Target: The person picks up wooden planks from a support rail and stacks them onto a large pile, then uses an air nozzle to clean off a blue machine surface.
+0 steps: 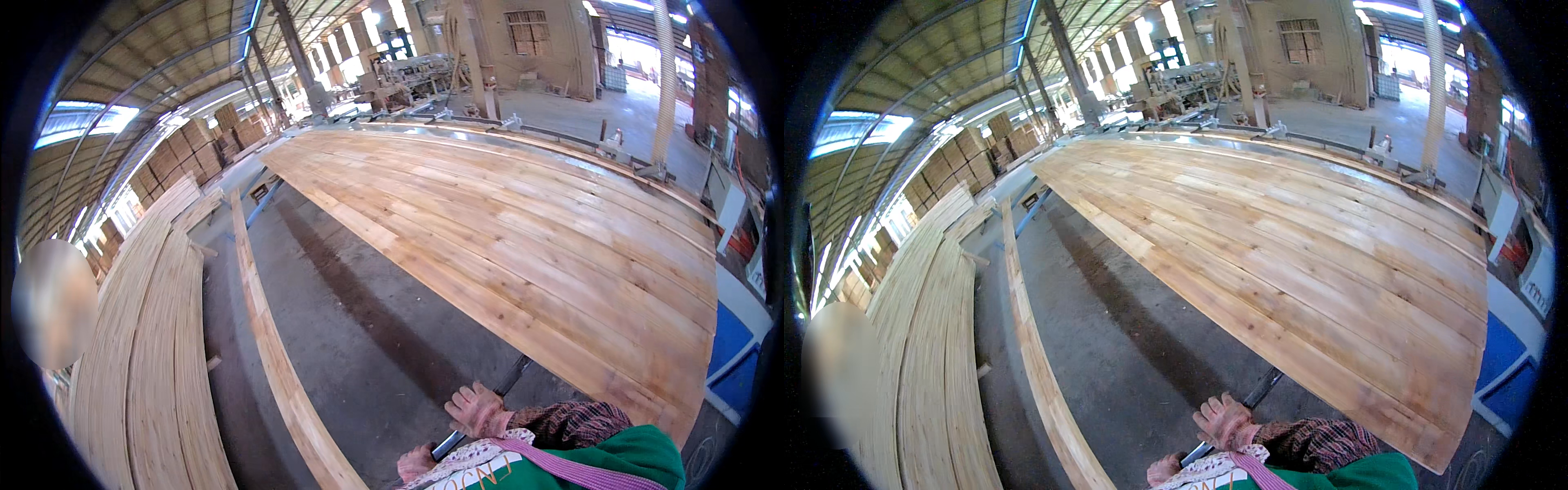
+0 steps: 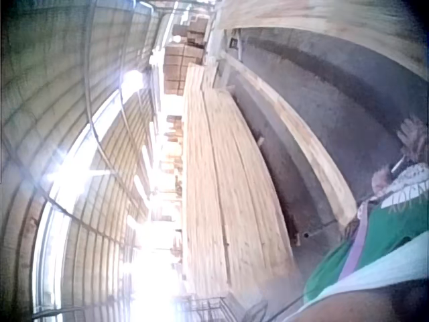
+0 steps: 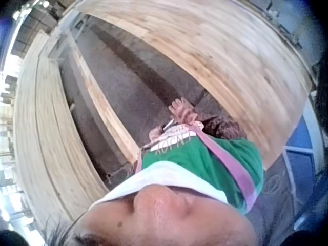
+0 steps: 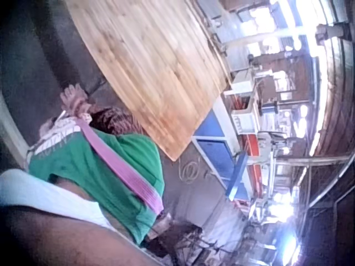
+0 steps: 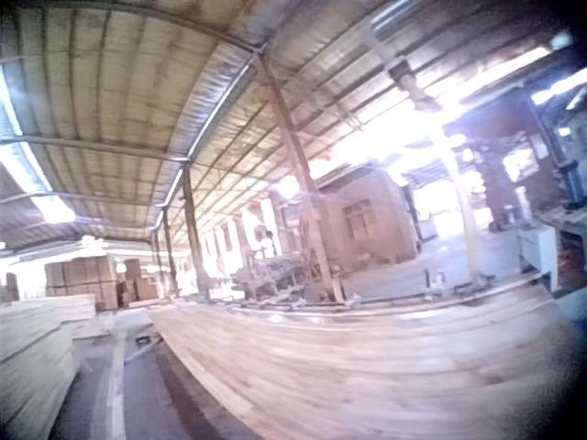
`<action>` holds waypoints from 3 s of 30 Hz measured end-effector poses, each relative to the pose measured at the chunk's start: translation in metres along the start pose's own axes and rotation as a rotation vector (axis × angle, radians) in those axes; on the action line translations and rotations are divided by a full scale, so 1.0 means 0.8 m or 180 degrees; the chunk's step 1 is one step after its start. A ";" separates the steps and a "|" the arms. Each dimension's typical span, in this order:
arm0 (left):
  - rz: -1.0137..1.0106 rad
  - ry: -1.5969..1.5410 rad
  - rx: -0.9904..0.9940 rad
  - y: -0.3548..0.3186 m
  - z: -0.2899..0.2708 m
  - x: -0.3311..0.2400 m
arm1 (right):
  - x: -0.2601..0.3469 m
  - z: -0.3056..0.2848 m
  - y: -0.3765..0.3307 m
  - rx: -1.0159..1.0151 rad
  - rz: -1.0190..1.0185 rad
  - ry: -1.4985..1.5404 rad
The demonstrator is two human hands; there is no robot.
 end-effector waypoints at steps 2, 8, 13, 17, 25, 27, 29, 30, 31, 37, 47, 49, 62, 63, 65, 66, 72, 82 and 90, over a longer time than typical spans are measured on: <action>-0.0018 -0.0148 -0.0007 -0.004 -0.010 -0.006 | -0.001 -0.002 -0.001 -0.0009 0.0004 0.0010; -0.0100 -0.0324 -0.0588 -0.034 -0.017 -0.010 | 0.005 0.008 0.005 0.0299 0.0028 0.0013; 0.0116 -0.0076 -0.0127 -0.003 0.000 0.000 | 0.000 0.004 0.001 0.0369 0.0123 0.0000; 0.0038 -0.0117 -0.0154 -0.005 0.015 0.011 | 0.008 0.002 0.008 0.0347 0.0090 0.0101; 0.0079 -0.0491 0.0147 -0.014 -0.020 -0.001 | 0.020 -0.008 0.018 0.0885 0.0140 0.0098; 0.0136 -0.0402 0.0022 -0.021 -0.037 -0.004 | 0.019 0.007 0.014 0.0630 0.0103 0.0068; 0.0123 -0.0343 0.0000 -0.023 -0.038 -0.001 | 0.020 0.016 0.014 0.0489 0.0089 0.0118; 0.0122 -0.0312 -0.0009 -0.021 -0.036 -0.005 | 0.015 0.014 0.011 0.0476 0.0079 0.0099; 0.0103 -0.0329 -0.0046 -0.020 -0.028 -0.002 | 0.019 0.012 0.012 0.0456 0.0042 0.0126; 0.0153 -0.0262 -0.0159 -0.011 -0.015 0.002 | 0.017 0.021 0.008 0.0406 0.0105 0.0126; 0.0080 -0.0303 -0.0115 -0.013 -0.027 -0.005 | 0.016 0.017 0.010 0.0131 0.0037 0.0202; 0.0160 -0.0277 -0.0325 -0.011 -0.015 0.003 | 0.017 0.018 0.010 0.0023 0.0015 0.0216; 0.0132 -0.0279 -0.0527 -0.011 -0.014 0.001 | 0.013 0.010 0.012 0.0215 0.0019 0.0336; 0.0103 -0.0294 -0.0510 -0.014 -0.016 -0.001 | 0.013 0.015 0.011 0.0247 0.0057 0.0314; 0.0169 -0.0118 -0.0258 -0.003 -0.026 -0.005 | 0.012 0.023 0.013 0.0298 0.0122 0.0256; 0.0038 -0.0068 -0.0116 -0.013 -0.020 0.001 | 0.019 0.029 0.015 0.0323 0.0068 0.0270; 0.0268 -0.0394 -0.0128 -0.007 -0.005 0.001 | 0.013 0.024 0.006 0.0205 0.0058 0.0184; 0.0161 -0.0213 0.0119 -0.010 -0.031 -0.006 | 0.015 0.018 0.011 0.0226 0.0054 0.0030; 0.0015 -0.0325 0.0015 -0.014 -0.019 0.003 | 0.021 0.015 0.017 0.0786 0.0019 0.0189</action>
Point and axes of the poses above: each hand's wrist, its own y-axis towards the middle knuckle, its own z-axis out of the palm, x = y × z, the point moved 4 cm from there along y, towards the middle knuckle, and after that the axes turned 6 degrees about -x, right-handed, at the moved point
